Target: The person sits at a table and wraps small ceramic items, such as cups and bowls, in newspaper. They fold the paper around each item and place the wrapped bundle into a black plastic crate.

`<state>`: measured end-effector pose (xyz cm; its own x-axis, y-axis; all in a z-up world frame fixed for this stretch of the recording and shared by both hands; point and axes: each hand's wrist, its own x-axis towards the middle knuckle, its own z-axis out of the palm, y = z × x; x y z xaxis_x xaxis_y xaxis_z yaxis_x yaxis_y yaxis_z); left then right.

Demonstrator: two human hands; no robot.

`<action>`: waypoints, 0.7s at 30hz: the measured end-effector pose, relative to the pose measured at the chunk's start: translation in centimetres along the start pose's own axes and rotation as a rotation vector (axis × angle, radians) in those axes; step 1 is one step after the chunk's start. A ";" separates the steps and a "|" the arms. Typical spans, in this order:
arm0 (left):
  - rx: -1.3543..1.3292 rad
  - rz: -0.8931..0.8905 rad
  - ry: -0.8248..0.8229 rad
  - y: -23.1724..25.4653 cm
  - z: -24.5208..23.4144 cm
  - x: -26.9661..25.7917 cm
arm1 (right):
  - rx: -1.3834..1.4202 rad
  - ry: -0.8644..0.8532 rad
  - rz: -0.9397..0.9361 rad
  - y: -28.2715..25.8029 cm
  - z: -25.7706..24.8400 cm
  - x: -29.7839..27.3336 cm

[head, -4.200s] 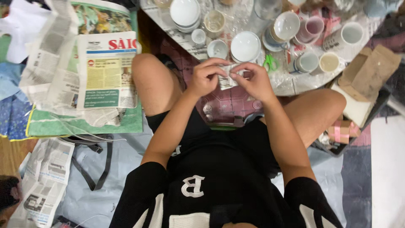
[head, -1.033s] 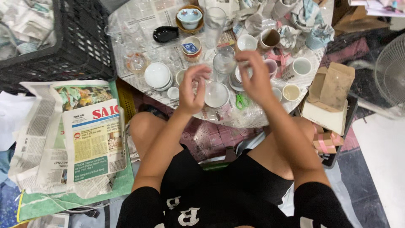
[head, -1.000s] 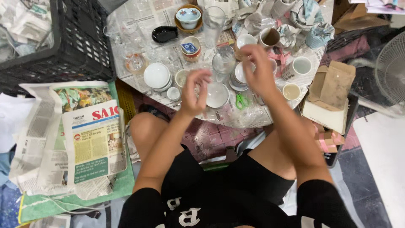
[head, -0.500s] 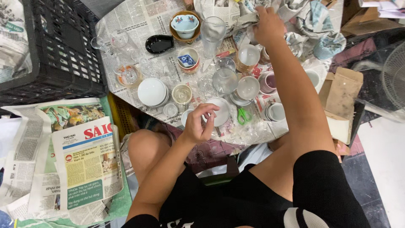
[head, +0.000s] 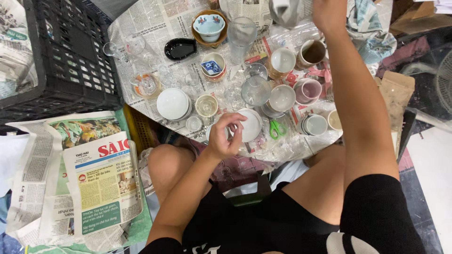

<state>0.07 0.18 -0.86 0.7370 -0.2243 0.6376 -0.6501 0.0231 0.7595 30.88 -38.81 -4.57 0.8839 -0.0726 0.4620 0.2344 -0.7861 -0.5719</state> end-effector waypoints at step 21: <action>-0.789 -0.456 0.064 -3.5 -1.0 -6.2 | 0.588 -0.101 -0.043 -28.9 -9.0 -28.1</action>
<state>-2.05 2.44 -7.35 0.9154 -0.3215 0.2421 0.0046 0.6099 0.7924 -4.38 -19.59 5.06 0.8960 0.0338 0.4429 0.4303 -0.3133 -0.8466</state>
